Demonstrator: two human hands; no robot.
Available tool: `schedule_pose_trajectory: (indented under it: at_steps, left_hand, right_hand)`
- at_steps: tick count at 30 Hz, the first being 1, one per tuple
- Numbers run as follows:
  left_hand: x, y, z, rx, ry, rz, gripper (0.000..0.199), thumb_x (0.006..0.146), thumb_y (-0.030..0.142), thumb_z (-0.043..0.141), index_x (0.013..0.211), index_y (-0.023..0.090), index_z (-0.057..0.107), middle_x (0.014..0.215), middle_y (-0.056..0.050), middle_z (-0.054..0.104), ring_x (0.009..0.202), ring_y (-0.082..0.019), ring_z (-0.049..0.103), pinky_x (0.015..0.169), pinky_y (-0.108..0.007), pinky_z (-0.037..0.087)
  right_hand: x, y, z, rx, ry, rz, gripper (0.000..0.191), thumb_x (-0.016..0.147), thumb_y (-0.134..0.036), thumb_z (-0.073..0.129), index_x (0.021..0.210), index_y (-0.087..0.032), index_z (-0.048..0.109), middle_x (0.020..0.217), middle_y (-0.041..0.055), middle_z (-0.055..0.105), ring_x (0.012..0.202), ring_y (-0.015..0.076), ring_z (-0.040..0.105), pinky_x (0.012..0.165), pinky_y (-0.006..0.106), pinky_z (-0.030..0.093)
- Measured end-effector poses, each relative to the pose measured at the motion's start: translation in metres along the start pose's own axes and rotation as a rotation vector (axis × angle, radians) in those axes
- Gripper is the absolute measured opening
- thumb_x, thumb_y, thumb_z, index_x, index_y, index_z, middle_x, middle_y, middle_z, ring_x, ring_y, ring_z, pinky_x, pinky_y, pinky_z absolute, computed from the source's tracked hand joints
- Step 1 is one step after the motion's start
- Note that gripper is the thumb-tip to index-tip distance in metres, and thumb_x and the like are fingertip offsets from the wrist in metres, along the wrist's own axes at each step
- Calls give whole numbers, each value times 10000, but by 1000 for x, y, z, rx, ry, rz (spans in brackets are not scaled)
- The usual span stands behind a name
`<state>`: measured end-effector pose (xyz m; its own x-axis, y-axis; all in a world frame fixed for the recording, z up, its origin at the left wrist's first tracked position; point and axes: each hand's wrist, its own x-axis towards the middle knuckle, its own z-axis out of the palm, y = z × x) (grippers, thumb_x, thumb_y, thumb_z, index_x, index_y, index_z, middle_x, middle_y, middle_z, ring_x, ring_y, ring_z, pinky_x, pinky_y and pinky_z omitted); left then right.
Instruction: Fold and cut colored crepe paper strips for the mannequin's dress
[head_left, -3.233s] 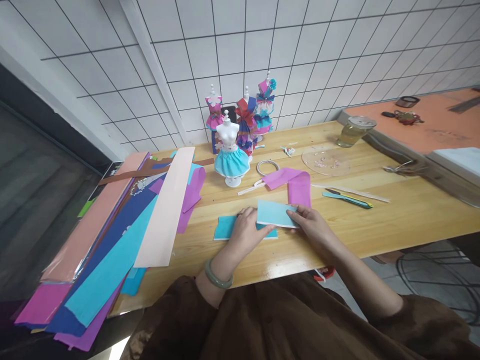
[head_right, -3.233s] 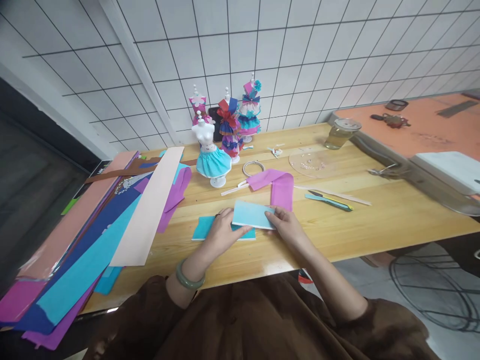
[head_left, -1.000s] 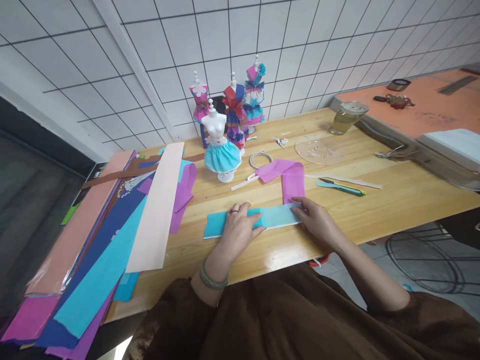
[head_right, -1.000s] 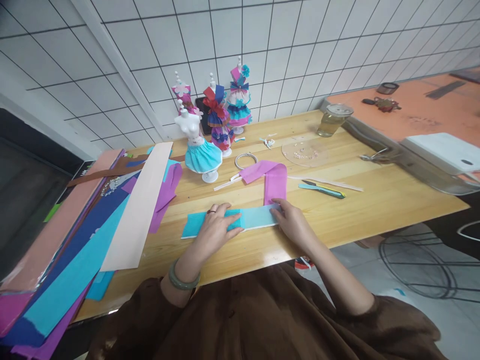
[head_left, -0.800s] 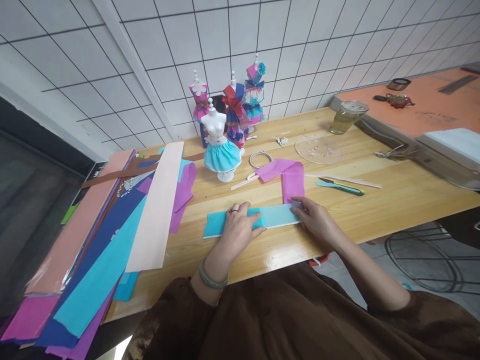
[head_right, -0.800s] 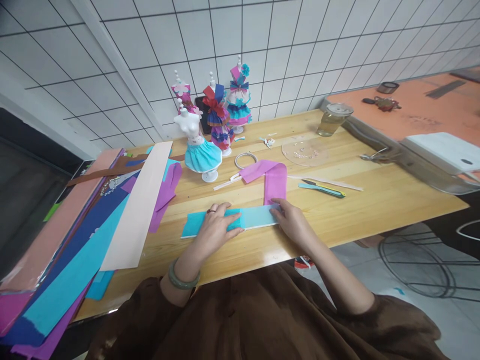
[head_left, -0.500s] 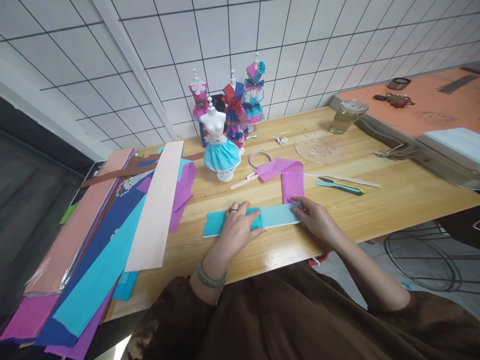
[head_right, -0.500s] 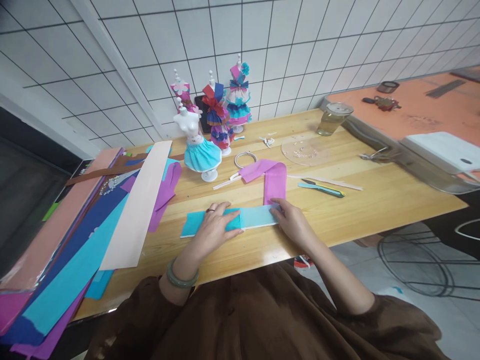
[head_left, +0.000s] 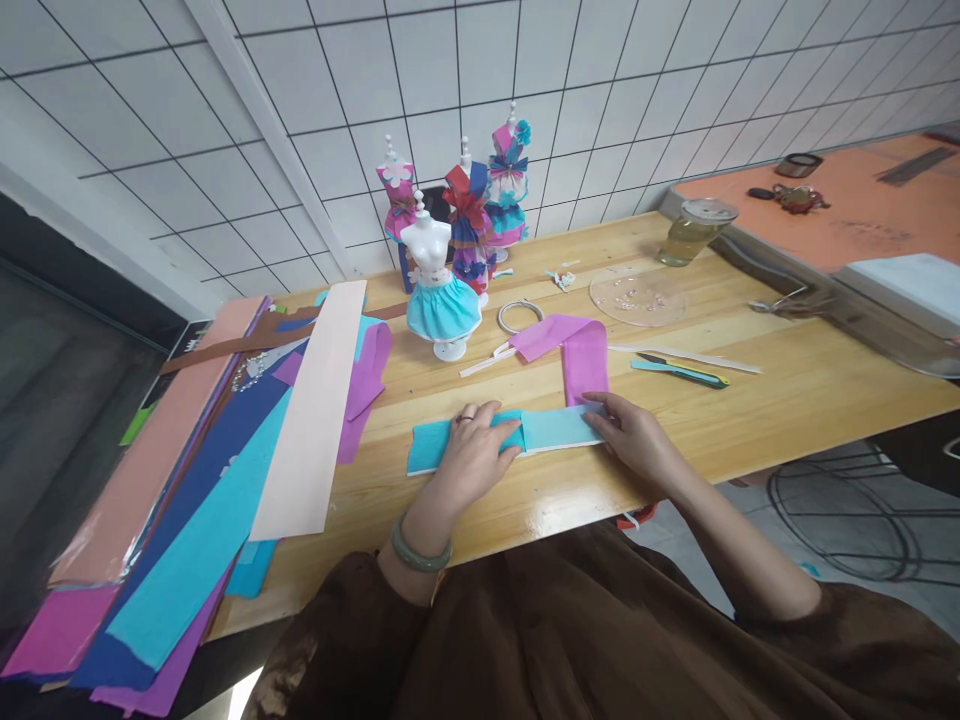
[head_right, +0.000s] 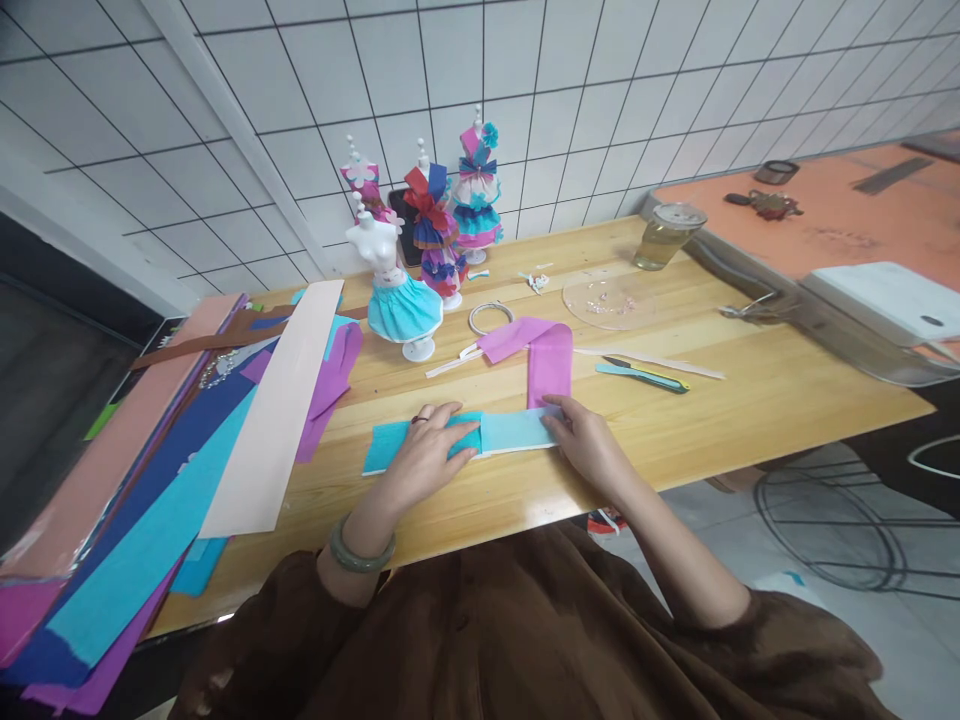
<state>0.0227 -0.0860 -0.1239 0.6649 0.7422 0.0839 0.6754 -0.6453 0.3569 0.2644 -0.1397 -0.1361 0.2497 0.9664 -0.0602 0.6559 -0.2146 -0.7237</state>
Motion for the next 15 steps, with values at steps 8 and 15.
schedule_pose_trajectory:
  at_steps: [8,15]
  left_hand:
    - [1,0,1,15,2,-1,347,820,382,540,1151,285,579,1315,-57,432,1181,-259,374,985,-428,347]
    - [0,-1,2,1,12,4,345,819,384,540,1147,285,581,1311,-55,437,1179,-256,375,985,-422,345]
  right_hand:
    - [-1,-2,-2,101,12,17,464,821,-439,477,1175,-147,551,514,-46,457,431,126,452,455,258,352]
    - [0,-1,-5,165,56,47,491,789,-461,522,1163,-146,563,519,-51,440,403,105,412,414,250,320]
